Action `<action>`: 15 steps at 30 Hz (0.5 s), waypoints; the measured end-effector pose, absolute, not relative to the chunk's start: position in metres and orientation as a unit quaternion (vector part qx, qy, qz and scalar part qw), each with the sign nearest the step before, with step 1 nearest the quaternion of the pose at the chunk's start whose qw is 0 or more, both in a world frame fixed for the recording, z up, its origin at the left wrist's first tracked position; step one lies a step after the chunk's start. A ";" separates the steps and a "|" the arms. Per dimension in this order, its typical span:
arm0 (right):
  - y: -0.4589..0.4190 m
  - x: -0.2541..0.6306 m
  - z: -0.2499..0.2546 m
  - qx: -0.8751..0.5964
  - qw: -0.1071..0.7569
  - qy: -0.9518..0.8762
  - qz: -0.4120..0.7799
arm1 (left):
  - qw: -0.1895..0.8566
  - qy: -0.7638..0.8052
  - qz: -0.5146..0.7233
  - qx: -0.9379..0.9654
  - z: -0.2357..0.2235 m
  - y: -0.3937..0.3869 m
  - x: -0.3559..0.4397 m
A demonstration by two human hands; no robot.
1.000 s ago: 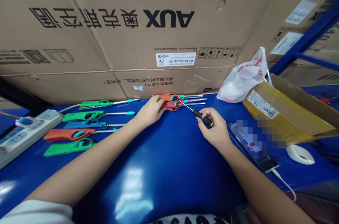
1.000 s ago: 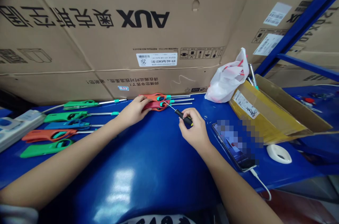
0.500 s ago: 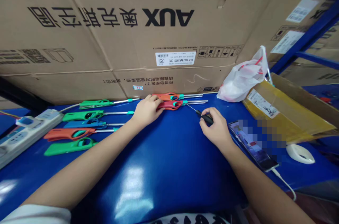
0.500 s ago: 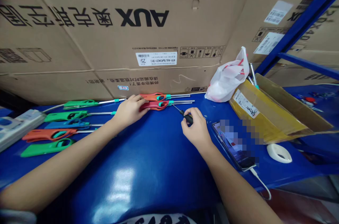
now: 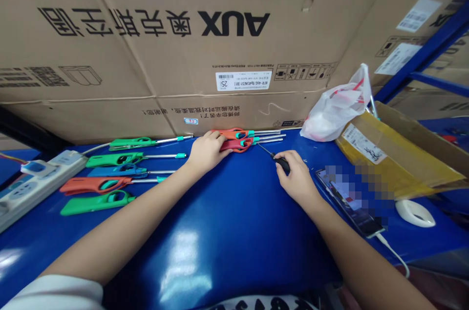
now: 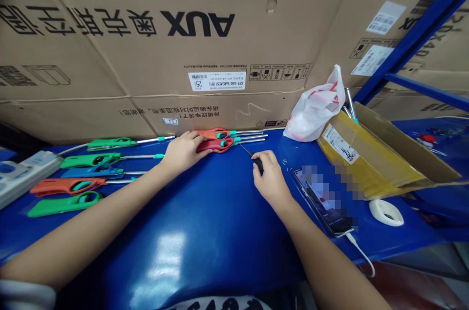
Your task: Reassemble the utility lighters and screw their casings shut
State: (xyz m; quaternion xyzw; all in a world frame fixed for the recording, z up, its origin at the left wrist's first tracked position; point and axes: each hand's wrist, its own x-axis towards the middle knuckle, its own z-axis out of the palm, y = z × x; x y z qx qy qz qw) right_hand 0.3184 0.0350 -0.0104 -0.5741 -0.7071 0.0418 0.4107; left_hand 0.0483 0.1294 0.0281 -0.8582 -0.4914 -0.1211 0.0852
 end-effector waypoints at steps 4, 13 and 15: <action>0.035 0.319 -0.010 -0.572 0.415 -0.707 0.037 | 0.086 -0.496 -0.119 -0.856 0.031 0.129 0.049; 0.033 0.317 -0.003 -0.573 0.415 -0.706 0.032 | 0.091 -0.498 -0.117 -0.854 0.035 0.125 0.052; 0.033 0.317 -0.005 -0.577 0.408 -0.707 0.033 | 0.088 -0.497 -0.113 -0.856 0.039 0.120 0.053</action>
